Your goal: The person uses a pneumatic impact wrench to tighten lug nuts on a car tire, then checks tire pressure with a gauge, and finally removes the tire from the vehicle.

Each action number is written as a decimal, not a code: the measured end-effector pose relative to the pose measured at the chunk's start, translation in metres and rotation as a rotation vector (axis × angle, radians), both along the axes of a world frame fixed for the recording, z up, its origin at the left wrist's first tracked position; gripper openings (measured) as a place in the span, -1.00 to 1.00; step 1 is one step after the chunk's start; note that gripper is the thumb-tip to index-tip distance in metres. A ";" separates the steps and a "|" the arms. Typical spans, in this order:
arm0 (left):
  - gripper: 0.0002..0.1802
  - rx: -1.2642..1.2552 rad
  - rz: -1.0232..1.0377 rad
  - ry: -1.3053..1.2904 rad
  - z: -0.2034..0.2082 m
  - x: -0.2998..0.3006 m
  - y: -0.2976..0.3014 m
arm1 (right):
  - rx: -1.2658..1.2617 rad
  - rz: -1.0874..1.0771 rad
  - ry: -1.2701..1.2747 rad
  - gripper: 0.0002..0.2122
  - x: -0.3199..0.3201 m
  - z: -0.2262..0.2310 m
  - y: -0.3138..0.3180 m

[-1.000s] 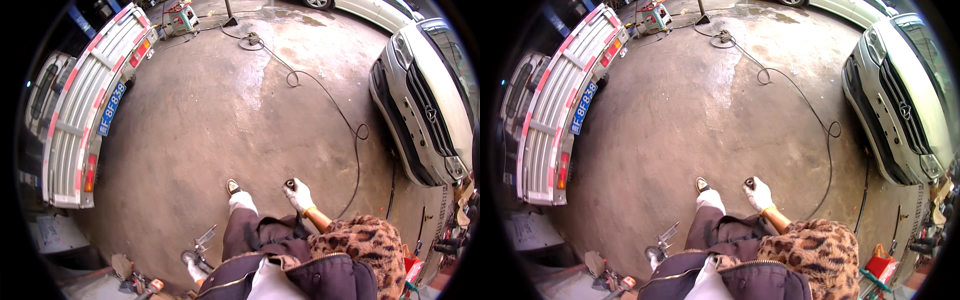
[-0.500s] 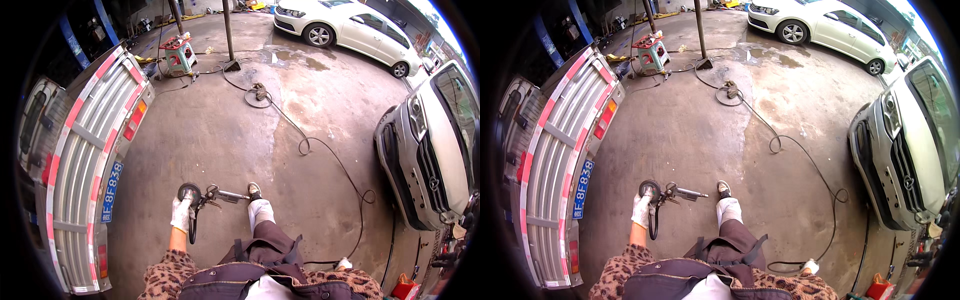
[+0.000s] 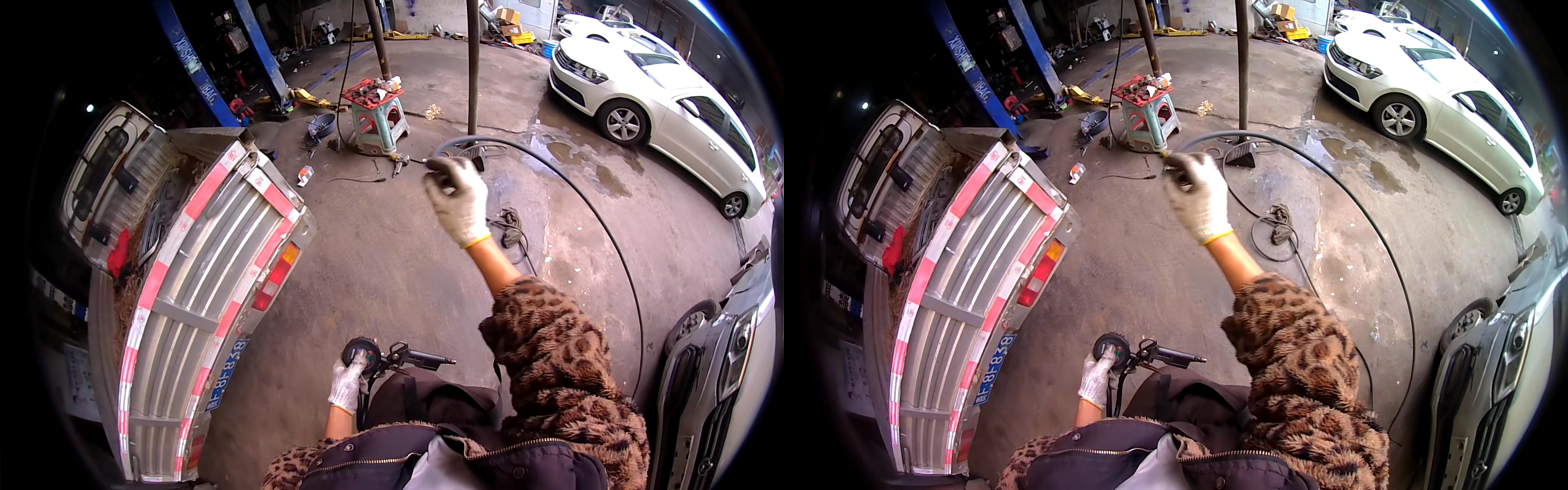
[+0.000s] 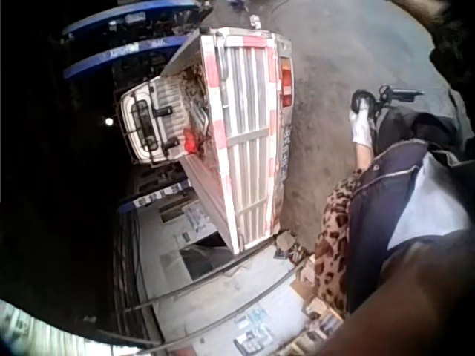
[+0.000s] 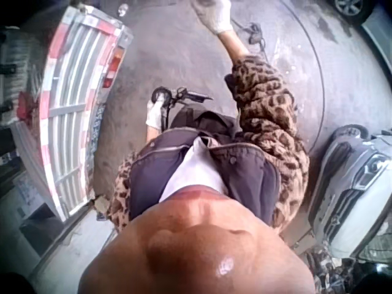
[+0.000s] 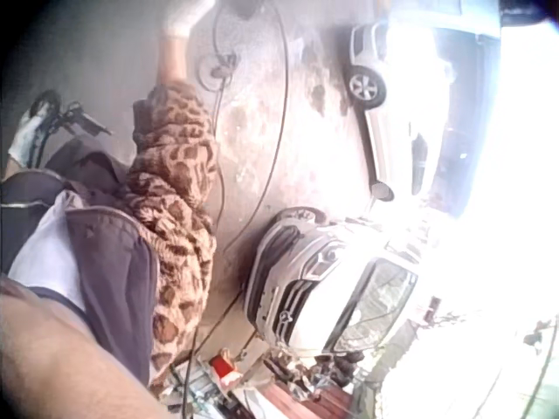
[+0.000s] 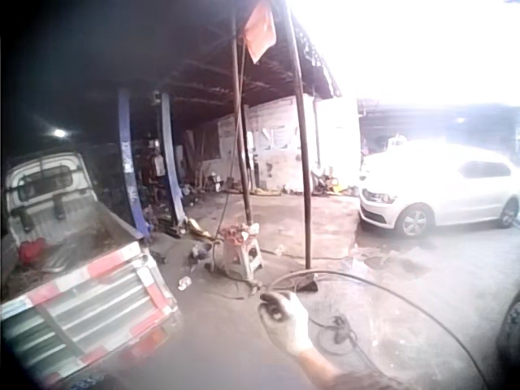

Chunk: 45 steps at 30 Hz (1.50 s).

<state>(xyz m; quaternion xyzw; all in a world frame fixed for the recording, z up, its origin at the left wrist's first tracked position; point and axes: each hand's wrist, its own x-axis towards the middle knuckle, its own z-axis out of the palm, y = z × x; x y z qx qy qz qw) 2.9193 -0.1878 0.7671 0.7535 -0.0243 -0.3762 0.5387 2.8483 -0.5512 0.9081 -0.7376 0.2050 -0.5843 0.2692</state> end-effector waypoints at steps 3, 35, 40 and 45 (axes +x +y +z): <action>-0.54 -0.060 0.063 -0.050 -0.022 0.048 -0.041 | -0.029 0.180 0.001 -0.79 0.096 0.002 0.002; -0.63 -0.234 -0.035 -0.077 0.034 0.627 -0.904 | 1.258 -0.729 -0.389 -0.77 0.332 -0.299 -0.838; -0.67 -0.210 -0.122 0.052 -0.009 0.740 -1.018 | 1.326 -0.928 0.167 -0.71 0.313 -0.384 -0.910; -0.57 -0.230 -0.353 0.076 -0.108 0.895 -1.144 | 1.217 -0.908 0.367 -0.97 0.378 -0.438 -0.812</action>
